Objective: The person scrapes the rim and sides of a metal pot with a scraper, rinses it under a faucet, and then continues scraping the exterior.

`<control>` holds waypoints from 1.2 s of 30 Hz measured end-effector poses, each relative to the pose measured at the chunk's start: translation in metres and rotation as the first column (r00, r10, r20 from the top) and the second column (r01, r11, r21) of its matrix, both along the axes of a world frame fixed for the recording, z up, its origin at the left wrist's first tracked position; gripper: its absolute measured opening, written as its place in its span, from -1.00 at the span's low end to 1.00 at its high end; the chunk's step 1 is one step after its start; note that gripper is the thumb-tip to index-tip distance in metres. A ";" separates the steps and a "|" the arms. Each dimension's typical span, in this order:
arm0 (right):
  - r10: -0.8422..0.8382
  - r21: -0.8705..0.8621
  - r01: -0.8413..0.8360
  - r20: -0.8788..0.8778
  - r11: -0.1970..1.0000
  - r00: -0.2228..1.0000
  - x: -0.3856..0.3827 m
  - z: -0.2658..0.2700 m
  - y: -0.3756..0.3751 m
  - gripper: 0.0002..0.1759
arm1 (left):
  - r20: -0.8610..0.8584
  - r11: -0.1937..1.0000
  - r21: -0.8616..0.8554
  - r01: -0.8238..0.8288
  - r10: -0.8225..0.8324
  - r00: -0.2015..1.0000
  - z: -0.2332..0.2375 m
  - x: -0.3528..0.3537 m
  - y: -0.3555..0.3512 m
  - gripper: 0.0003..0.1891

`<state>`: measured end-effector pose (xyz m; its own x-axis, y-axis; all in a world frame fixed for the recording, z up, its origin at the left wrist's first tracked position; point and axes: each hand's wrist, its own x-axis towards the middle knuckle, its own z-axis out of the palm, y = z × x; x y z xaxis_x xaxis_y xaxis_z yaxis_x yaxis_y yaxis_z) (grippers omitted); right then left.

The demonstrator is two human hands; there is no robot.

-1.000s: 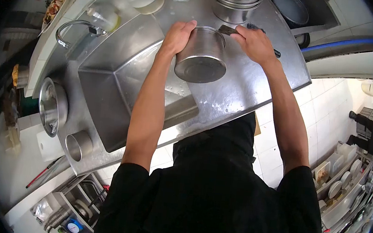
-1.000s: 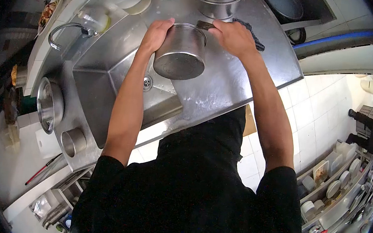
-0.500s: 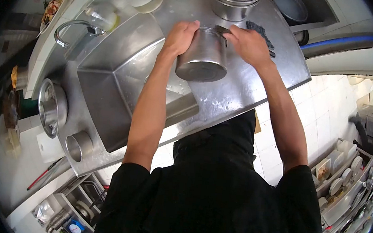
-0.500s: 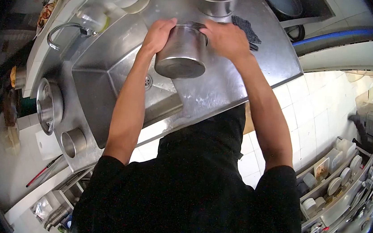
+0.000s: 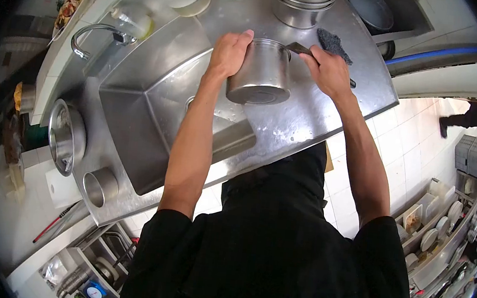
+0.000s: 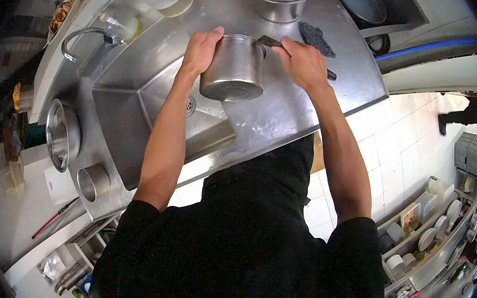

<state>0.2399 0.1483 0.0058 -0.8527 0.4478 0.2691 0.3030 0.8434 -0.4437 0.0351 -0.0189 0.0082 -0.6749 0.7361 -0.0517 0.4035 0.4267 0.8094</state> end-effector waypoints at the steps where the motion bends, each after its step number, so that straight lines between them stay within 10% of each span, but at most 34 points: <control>1: 0.004 -0.016 -0.004 -0.035 1.000 0.999 0.001 -0.001 -0.002 -0.64 | -0.014 1.000 -0.005 0.012 -0.012 1.000 -0.001 0.000 -0.001 -0.45; 30: -0.123 -0.046 0.117 -0.131 0.992 0.984 -0.023 -0.022 -0.027 -0.76 | 0.063 0.985 0.018 -0.174 0.173 0.983 -0.003 0.001 -0.006 -0.44; 36: 0.081 0.042 -0.075 -0.179 0.996 0.981 -0.024 -0.023 -0.018 -0.83 | 0.064 0.991 0.019 -0.136 0.135 0.989 0.000 -0.006 -0.003 -0.43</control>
